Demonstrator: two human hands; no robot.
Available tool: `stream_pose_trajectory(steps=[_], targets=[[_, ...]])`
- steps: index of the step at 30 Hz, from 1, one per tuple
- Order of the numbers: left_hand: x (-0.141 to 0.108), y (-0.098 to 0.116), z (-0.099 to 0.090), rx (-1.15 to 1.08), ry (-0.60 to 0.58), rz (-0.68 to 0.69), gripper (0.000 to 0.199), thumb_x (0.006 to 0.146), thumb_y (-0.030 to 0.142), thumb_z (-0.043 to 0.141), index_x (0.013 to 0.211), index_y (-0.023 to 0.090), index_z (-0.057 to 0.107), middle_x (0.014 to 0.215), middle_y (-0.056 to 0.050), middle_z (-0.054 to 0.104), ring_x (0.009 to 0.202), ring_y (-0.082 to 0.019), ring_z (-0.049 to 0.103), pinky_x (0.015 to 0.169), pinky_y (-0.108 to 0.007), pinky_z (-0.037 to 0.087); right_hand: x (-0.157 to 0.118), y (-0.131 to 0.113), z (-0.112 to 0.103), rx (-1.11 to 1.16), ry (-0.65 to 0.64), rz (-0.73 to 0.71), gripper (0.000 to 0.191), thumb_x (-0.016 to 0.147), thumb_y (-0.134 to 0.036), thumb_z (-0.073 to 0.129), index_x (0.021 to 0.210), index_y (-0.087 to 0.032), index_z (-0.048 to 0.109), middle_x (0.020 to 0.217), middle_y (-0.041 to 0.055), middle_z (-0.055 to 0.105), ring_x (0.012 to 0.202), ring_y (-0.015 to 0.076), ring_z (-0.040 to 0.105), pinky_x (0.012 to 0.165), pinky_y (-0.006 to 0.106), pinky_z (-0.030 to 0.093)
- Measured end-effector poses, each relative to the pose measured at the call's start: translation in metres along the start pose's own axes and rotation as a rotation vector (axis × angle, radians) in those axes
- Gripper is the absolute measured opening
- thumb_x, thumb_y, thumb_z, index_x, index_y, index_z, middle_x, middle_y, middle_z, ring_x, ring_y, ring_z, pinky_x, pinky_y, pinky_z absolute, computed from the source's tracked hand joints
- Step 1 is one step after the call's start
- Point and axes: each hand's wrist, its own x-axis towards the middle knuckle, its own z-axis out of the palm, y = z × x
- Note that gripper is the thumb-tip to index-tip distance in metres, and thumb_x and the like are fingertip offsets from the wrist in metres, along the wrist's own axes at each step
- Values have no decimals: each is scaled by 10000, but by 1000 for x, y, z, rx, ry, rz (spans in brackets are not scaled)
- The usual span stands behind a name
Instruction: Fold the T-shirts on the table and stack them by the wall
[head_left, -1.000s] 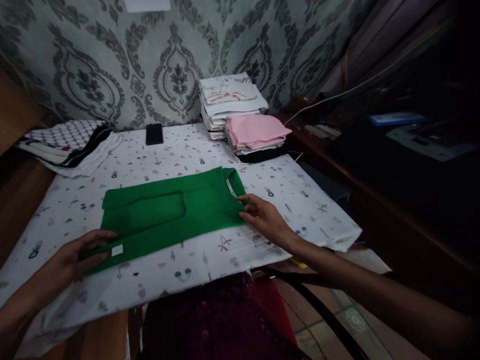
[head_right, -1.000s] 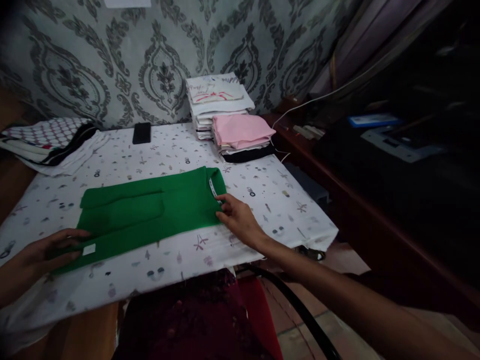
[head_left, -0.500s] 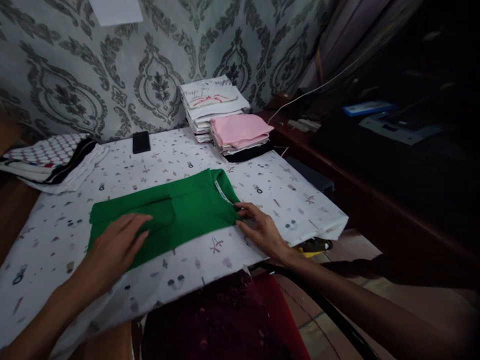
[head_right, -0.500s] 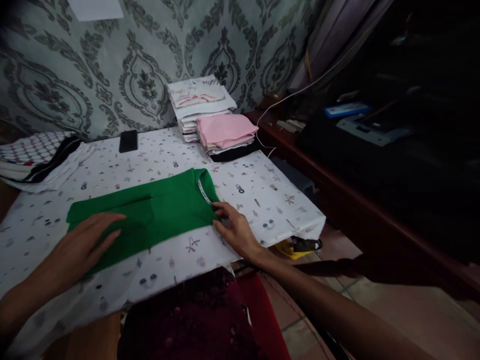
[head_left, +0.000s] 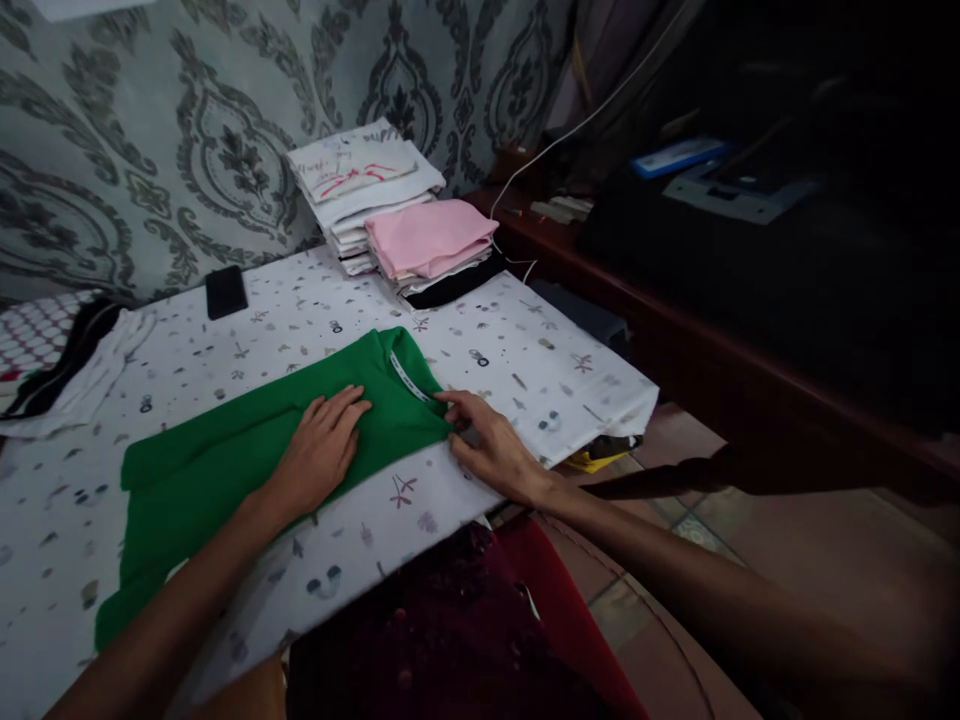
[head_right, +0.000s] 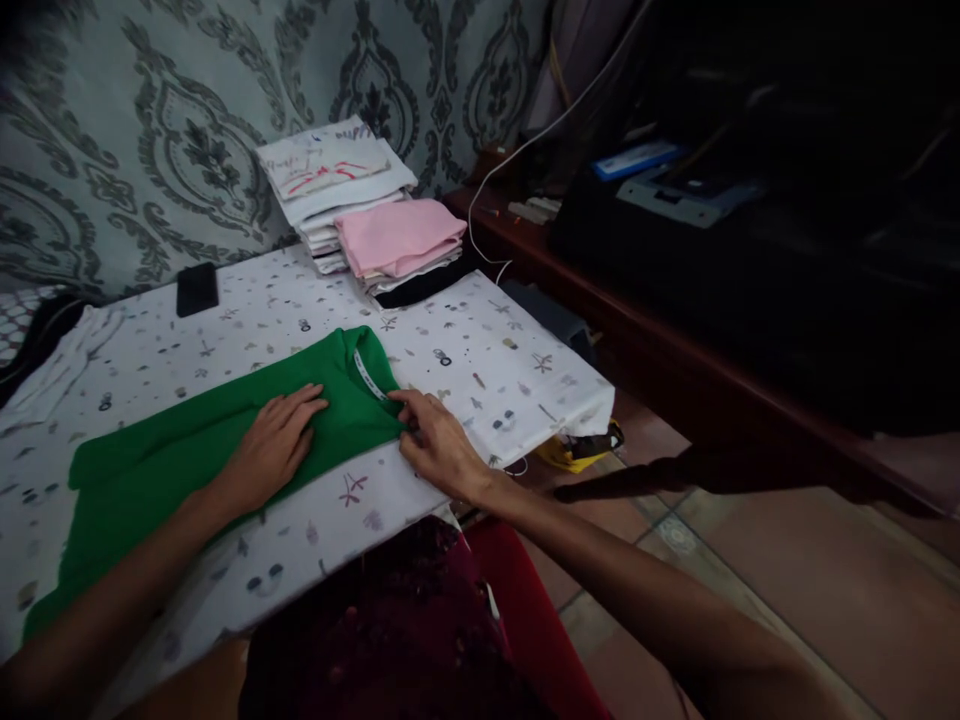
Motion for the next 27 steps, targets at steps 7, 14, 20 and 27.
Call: stream_pose_trajectory(steps=[7,14,20,27], targets=[[-1,0,2,61,3,17,445,1022,213,294,1433,206,462,1564,-114,440,1471,-270,364,1165,-548,346,-2,3,0,139,94,46,537,782,-99,480,1302,-233,492,1011,52,653,948,205,631,845,387,524],[-1,0,3,56,34,23,438,1016,212,295,1405,188,496,1540,-139,467,1451,-272,400,1148,-556,373,-5,0,-9,70,137,101,124,836,-213,582,959,-211,603,949,53,656,907,208,621,846,372,504],[0,0,4,75,53,34,434,1019,214,290,1399,185,497,1523,-146,488,1438,-277,421,1127,-554,402,2,-7,-9,-231,-27,0,90,826,-127,585,863,-208,593,894,49,617,901,214,569,864,376,466],[-1,-2,6,53,54,29,431,1021,211,310,1415,234,482,1535,-117,476,1450,-264,399,1143,-533,383,1,-4,-14,-299,-67,-112,190,770,-43,517,863,-200,572,916,70,610,903,227,562,847,381,472]])
